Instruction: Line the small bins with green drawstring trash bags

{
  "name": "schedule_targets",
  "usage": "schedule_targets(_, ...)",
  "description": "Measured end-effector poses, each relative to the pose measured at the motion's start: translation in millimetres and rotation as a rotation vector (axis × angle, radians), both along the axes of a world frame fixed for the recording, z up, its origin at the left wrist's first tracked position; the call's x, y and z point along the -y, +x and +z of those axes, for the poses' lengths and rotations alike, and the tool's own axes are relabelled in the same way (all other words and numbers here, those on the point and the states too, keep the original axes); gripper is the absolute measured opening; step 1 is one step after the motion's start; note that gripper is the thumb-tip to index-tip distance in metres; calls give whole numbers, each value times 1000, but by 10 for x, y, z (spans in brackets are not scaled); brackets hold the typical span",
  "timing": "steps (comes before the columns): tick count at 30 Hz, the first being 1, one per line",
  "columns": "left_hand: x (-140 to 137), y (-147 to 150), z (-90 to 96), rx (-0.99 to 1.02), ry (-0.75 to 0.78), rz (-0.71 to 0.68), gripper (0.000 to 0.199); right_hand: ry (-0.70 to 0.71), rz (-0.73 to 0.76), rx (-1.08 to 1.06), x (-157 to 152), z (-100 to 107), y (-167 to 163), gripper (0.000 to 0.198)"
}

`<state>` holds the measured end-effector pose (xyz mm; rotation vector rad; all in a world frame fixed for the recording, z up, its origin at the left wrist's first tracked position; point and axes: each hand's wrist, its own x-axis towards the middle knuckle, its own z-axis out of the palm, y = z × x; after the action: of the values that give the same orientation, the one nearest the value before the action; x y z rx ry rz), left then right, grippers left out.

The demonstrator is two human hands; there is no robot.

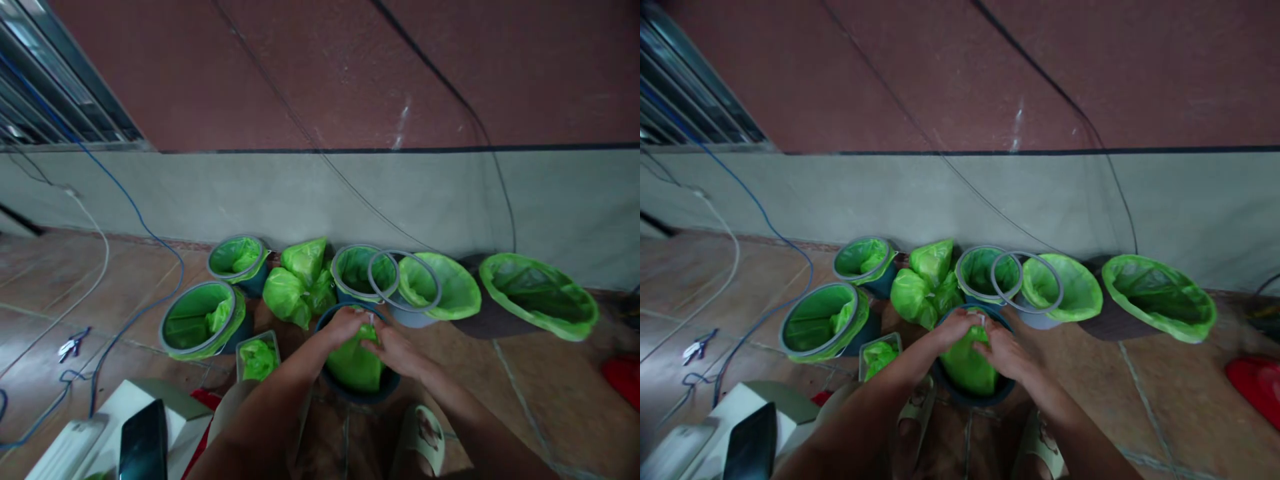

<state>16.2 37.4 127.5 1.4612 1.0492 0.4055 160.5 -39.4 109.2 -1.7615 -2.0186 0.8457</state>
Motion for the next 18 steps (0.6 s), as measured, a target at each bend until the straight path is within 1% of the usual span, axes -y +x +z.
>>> schedule_targets(2, -16, -23, 125, 9, -52, 111, 24, 33, -41, -13, -38, 29, -11, 52)
schedule_targets(3, -24, -50, 194, -16, -36, 125, 30, 51, -59, -30, -56, 51, -7, 47)
schedule_targets(4, -30, -88, 268, -45, 6, 108, 37, 71, -77, -60, -72, 78, -1, 44)
schedule_targets(6, -41, -197, 427, -84, 156, 37, 46, 109, -141, -157, -103, 150, -4, 39)
schedule_targets(8, -62, -342, 589, -97, 336, 15, 41, 104, -240, -329, -151, 266, -61, 37)
schedule_targets(9, -83, -427, 664, -94, 411, 42, 36, 77, -297, -447, -188, 349, -118, 37)
schedule_targets(10, -116, -521, 734, -83, 465, 92, 31, 42, -355, -579, -238, 452, -196, 37)
schedule_targets(12, -219, -745, 848, -29, 511, 228, 30, -28, -454, -849, -385, 710, -403, 36)
schedule_targets(14, -355, -1026, 911, 62, 514, 382, 30, -26, -508, -1047, -599, 1001, -644, 33)
schedule_targets(16, -485, -1364, 893, 146, 493, 531, 29, -34, -480, -1158, -870, 1263, -873, 26)
schedule_targets(18, -568, -1728, 763, 203, 397, 639, 31, 45, -454, -1239, -1176, 1441, -1059, 22)
